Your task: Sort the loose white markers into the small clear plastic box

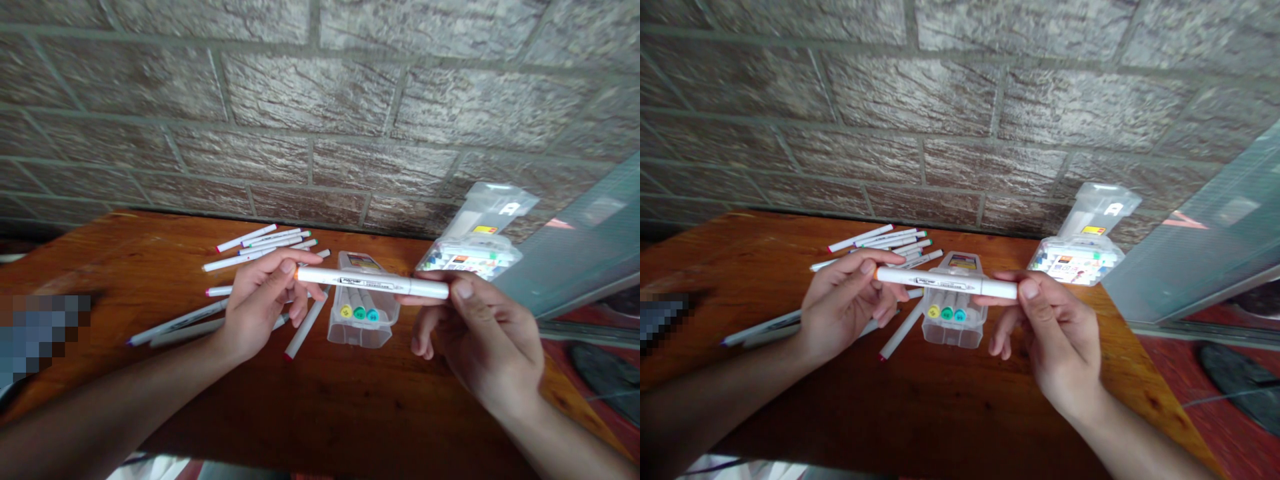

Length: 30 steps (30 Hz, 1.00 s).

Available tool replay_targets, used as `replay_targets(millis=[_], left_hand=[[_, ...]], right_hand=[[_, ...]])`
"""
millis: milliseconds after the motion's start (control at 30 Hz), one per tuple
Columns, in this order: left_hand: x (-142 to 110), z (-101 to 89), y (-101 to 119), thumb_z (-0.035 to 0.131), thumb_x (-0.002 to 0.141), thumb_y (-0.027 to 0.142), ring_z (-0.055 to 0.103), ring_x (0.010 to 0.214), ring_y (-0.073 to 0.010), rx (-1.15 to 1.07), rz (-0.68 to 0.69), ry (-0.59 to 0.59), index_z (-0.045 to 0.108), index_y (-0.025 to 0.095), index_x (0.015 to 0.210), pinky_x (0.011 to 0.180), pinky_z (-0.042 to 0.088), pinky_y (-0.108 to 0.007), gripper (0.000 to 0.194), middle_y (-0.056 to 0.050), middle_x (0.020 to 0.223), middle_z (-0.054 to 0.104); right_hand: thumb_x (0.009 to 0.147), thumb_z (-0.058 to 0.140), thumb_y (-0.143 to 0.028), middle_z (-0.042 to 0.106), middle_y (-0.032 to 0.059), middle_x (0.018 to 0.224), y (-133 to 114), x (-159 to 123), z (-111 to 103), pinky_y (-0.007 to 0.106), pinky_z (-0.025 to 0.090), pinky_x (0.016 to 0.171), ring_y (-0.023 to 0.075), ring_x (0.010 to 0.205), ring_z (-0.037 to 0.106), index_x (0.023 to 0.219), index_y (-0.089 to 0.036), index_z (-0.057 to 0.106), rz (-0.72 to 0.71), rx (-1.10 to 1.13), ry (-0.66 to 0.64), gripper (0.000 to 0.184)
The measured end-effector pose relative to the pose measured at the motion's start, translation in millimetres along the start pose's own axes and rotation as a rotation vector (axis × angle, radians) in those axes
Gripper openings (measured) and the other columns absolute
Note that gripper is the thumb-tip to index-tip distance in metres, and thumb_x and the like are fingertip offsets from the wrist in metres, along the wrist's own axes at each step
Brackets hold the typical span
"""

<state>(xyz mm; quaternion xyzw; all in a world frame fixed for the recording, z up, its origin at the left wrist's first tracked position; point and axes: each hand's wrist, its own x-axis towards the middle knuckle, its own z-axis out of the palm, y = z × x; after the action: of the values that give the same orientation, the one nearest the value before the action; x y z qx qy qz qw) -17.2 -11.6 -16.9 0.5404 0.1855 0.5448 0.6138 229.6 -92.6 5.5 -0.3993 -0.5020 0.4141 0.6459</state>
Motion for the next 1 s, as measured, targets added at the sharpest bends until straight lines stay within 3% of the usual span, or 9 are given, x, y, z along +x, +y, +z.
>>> replay_targets(millis=[167, 333, 500, 600, 767, 1000], left_hand=[[0.0, 0.1, 0.1, 0.069, 0.103, 0.038, 0.056, 0.046, -0.0117, -0.007, -0.005, -0.010, 0.077, 0.014, 0.111, 0.043, 0.049, -0.023, 0.027, -0.010, 0.078, 0.081], [0.0, -0.5, -2.3, 0.071, 0.102, 0.041, 0.055, 0.045, -0.0111, 0.022, 0.008, 0.012, 0.077, 0.014, 0.108, 0.041, 0.049, -0.023, 0.028, -0.009, 0.076, 0.080], [-0.1, -0.9, -3.9, 0.074, 0.100, 0.039, 0.054, 0.044, -0.0095, 0.082, 0.037, 0.024, 0.078, 0.015, 0.107, 0.040, 0.049, -0.021, 0.025, -0.006, 0.075, 0.079], [-0.8, -2.0, -4.6, 0.075, 0.100, 0.038, 0.054, 0.044, -0.0087, 0.109, 0.050, 0.019, 0.079, 0.016, 0.107, 0.040, 0.048, -0.021, 0.023, -0.006, 0.076, 0.079], [-2.7, -4.0, -6.3, 0.076, 0.100, 0.034, 0.053, 0.043, -0.0065, 0.188, 0.065, 0.010, 0.082, 0.019, 0.113, 0.042, 0.047, -0.019, 0.021, -0.006, 0.078, 0.081], [-1.1, 2.3, 0.3, 0.084, 0.092, 0.033, 0.056, 0.040, -0.0072, 0.302, 0.091, 0.040, 0.082, 0.016, 0.099, 0.038, 0.045, -0.017, 0.019, -0.005, 0.069, 0.079]], right_hand=[[0.107, 0.065, -0.035, 0.088, 0.0114, 0.097, 0.7, 0.4, -1.3, 0.028, 0.053, 0.037, 0.0180, 0.043, 0.068, 0.110, -0.025, 0.084, -0.011, 0.012, -0.015, 0.022], [0.105, 0.067, -0.038, 0.082, 0.0074, 0.070, -0.8, 1.2, -1.7, 0.029, 0.052, 0.036, 0.0187, 0.039, 0.063, 0.099, -0.022, 0.082, -0.028, -0.035, -0.029, 0.023], [0.104, 0.070, -0.036, 0.087, 0.0115, 0.090, 0.0, 1.7, -1.5, 0.030, 0.051, 0.034, 0.0185, 0.039, 0.066, 0.097, -0.022, 0.082, -0.053, -0.045, -0.014, 0.020], [0.105, 0.070, -0.035, 0.087, 0.0101, 0.090, 0.5, 1.5, -1.4, 0.028, 0.051, 0.035, 0.0167, 0.040, 0.066, 0.098, -0.022, 0.083, -0.060, -0.051, -0.008, 0.019], [0.103, 0.074, -0.041, 0.081, 0.0047, 0.070, 0.2, 1.7, -0.7, 0.024, 0.050, 0.035, 0.0146, 0.038, 0.064, 0.096, -0.020, 0.080, -0.079, -0.087, -0.014, 0.023], [0.099, 0.080, -0.040, 0.070, -0.0033, 0.054, -1.2, -3.5, 2.5, 0.023, 0.051, 0.038, 0.0141, 0.039, 0.062, 0.099, -0.023, 0.076, -0.045, -0.170, 0.049, 0.017]])
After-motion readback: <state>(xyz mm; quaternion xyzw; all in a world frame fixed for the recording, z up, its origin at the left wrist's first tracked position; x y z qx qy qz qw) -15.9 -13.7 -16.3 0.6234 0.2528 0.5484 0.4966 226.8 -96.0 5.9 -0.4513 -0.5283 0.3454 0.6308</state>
